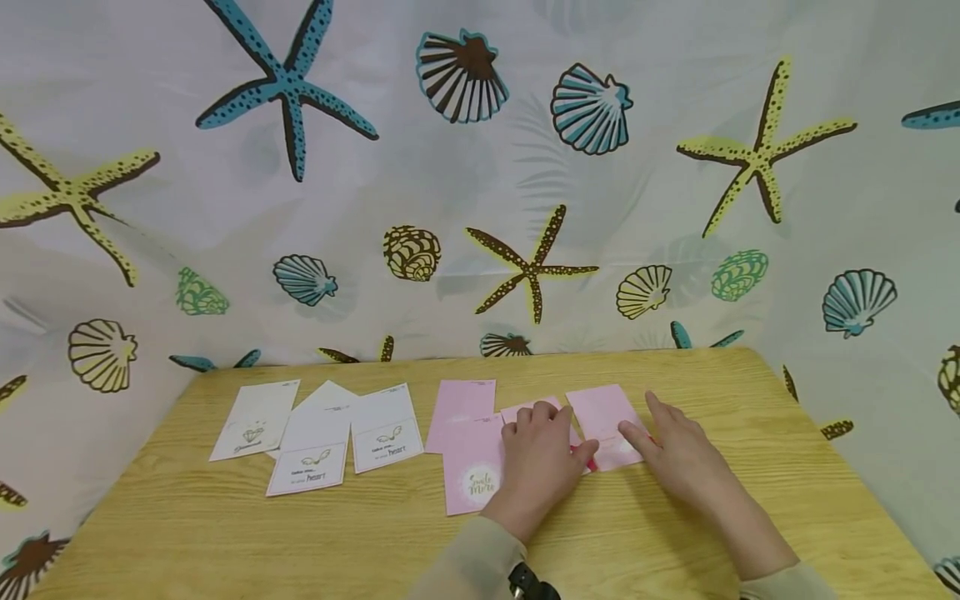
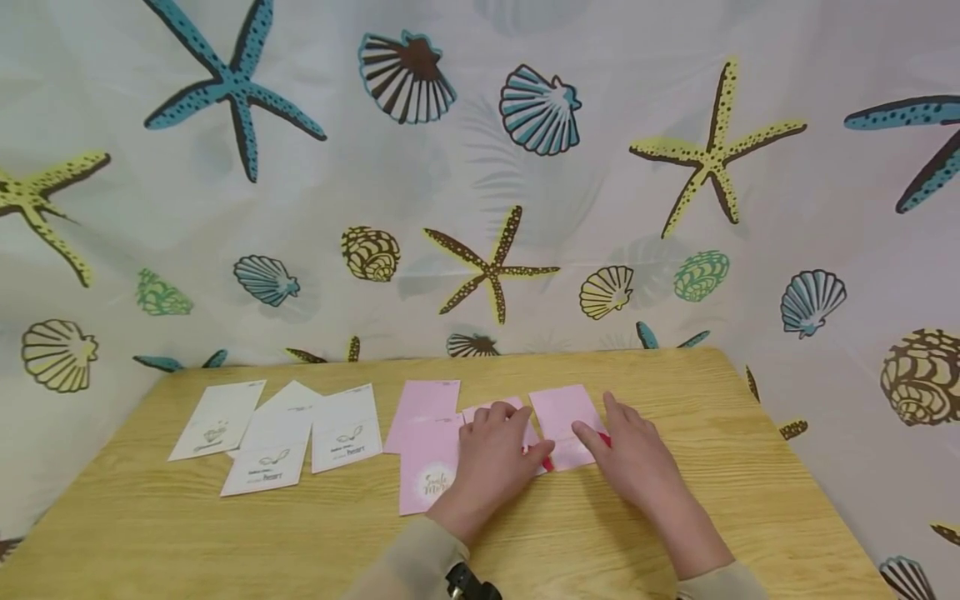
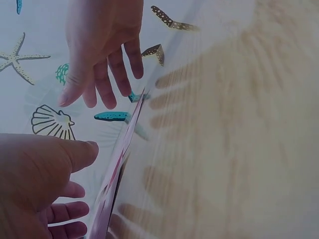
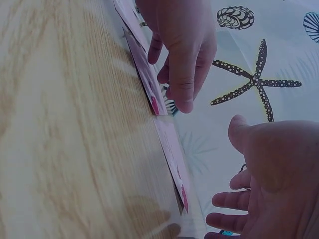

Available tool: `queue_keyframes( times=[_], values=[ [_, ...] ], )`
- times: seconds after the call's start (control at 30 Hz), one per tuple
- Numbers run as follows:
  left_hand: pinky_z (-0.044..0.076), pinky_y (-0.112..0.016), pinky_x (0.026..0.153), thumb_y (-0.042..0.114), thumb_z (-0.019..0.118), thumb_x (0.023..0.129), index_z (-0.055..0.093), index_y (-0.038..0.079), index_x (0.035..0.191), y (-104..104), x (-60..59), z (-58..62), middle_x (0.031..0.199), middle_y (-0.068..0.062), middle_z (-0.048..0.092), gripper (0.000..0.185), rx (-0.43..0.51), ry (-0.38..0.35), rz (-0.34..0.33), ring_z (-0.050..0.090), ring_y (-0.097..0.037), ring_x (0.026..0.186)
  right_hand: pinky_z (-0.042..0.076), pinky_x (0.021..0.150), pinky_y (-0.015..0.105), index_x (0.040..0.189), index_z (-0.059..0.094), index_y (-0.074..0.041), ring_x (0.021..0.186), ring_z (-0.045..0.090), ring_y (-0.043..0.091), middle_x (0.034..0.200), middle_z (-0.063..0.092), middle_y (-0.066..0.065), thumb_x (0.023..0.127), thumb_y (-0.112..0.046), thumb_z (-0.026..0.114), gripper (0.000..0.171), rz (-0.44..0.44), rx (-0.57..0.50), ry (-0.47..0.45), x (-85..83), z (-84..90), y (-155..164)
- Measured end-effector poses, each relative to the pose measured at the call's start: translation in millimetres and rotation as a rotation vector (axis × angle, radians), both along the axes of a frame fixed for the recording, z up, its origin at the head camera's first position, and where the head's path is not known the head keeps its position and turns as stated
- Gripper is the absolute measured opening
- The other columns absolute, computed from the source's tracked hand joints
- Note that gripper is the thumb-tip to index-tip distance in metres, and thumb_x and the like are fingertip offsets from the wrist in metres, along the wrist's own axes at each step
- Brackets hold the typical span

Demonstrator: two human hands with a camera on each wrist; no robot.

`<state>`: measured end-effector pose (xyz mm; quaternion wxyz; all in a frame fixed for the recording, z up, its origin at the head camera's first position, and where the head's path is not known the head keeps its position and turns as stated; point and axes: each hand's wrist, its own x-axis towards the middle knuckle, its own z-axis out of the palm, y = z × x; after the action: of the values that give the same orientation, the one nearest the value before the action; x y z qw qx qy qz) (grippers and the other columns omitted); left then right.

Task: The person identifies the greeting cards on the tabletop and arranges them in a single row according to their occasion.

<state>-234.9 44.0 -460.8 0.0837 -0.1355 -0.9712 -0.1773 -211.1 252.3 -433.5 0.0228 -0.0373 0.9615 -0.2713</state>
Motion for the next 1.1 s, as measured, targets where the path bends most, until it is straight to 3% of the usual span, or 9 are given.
queue_keyframes(
  times=[0.27,0.53,0.83,1.1],
  values=[
    [0.045,-0.057,0.104,0.056,0.076,0.101,0.071,0.014,0.148,3,1.5,-5.2,0.132,-0.008,0.065,0.064,-0.006,-0.008,-0.005,0.057,-0.032,0.124,0.031,0.12,0.075,0.168,0.028,0.012,0.152,0.032,0.065,0.165,0.037,0.042,0.115,-0.063,0.043,0.094,-0.007,-0.012,-0.024,-3.3,-5.2,4],
    [0.043,-0.057,0.104,0.063,0.076,0.099,0.072,0.015,0.147,4,-5.1,-21.1,0.131,-0.007,0.064,0.068,-0.037,0.021,-0.013,0.056,-0.032,0.123,0.032,0.119,0.075,0.165,0.036,0.013,0.151,0.034,0.064,0.162,0.041,0.04,0.115,-0.061,0.045,0.089,-0.003,-0.031,-0.055,-4.5,-8.0,9],
    [0.045,-0.054,0.1,0.06,0.078,0.099,0.075,0.016,0.142,3,1.8,-12.5,0.127,-0.006,0.063,0.062,-0.071,0.047,-0.016,0.056,-0.03,0.119,0.034,0.117,0.077,0.164,0.038,0.012,0.148,0.036,0.063,0.161,0.04,0.04,0.115,-0.059,0.047,0.086,0.016,-0.036,-0.06,-6.2,-11.7,13],
    [0.044,-0.055,0.101,0.062,0.078,0.097,0.076,0.017,0.136,3,-2.2,-19.7,0.126,-0.005,0.062,0.059,-0.07,0.052,-0.016,0.054,-0.03,0.119,0.035,0.117,0.075,0.161,0.044,0.011,0.144,0.038,0.059,0.157,0.04,0.04,0.115,-0.056,0.051,0.082,0.0,-0.092,-0.073,-8.2,-13.2,18]
  ],
)
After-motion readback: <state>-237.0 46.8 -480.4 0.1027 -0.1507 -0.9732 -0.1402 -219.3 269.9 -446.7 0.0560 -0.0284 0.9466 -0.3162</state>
